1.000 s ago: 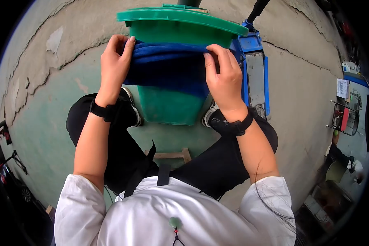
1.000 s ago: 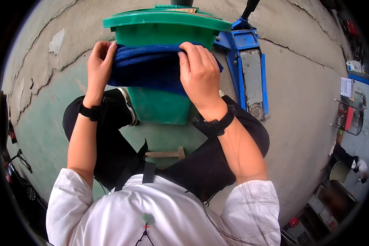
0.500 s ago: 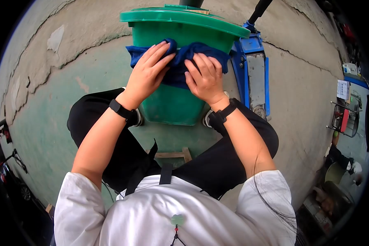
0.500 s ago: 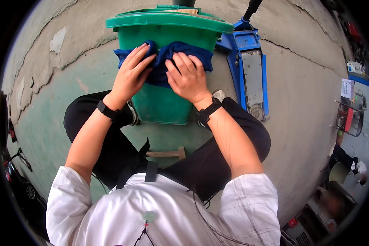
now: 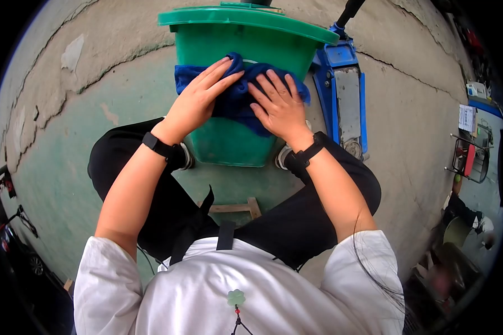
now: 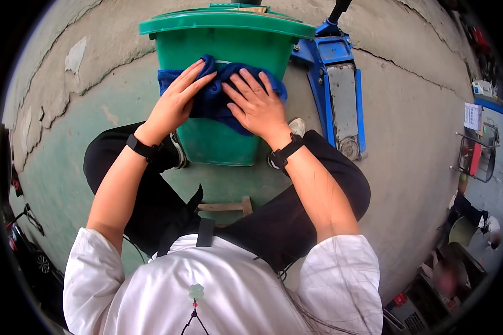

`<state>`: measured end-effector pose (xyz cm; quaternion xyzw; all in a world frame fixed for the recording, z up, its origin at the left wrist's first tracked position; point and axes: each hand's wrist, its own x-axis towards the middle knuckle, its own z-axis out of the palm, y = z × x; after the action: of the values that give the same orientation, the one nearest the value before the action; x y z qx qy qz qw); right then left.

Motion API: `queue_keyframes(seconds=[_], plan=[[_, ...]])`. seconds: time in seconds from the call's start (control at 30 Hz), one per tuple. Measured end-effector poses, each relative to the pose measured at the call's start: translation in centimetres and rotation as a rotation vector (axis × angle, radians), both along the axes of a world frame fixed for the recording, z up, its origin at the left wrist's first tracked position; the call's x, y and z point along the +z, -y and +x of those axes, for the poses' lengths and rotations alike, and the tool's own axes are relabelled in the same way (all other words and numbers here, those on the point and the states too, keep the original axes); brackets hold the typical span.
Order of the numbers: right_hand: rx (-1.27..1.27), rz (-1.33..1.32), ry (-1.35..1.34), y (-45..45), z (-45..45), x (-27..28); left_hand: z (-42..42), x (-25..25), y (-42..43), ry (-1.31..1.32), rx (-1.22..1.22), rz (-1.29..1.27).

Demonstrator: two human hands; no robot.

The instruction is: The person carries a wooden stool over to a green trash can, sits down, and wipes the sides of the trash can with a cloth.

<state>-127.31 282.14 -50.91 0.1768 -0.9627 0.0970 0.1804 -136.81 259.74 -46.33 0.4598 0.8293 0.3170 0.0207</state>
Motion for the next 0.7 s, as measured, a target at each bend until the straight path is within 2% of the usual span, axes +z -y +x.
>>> queue_keyframes(seconds=[0.07,0.2,0.27,0.33,0.43,0.47,0.57,0.7], plan=[[-0.252,0.064,-0.105,-2.3,-1.5,0.8,0.2,0.0,0.0,0.038,0.0,0.012],[-0.34,-0.132,-0.122,-1.6,-0.9,-1.0,0.5,-0.4,-0.6,0.023,0.012,0.036],[-0.325,-0.126,-0.034,1.2,1.6,-2.4,0.4,-0.7,-0.4,0.011,0.043,0.016],[-0.127,0.048,0.1,2.7,4.5,-3.7,0.3,-0.9,0.1,-0.011,0.034,-0.03],[-0.017,0.039,0.114,2.7,3.8,-2.9,-0.1,-0.8,0.2,-0.046,0.021,-0.068],[-0.018,0.078,0.017,1.5,2.2,-2.4,0.0,-0.9,0.3,-0.051,0.017,-0.076],[-0.298,-0.005,-0.142,-1.9,-2.3,0.7,0.4,-0.9,-0.2,-0.024,0.014,-0.038],[-0.349,-0.142,-0.155,-2.0,-2.1,-1.2,0.6,-1.0,-0.8,-0.002,0.002,-0.012]])
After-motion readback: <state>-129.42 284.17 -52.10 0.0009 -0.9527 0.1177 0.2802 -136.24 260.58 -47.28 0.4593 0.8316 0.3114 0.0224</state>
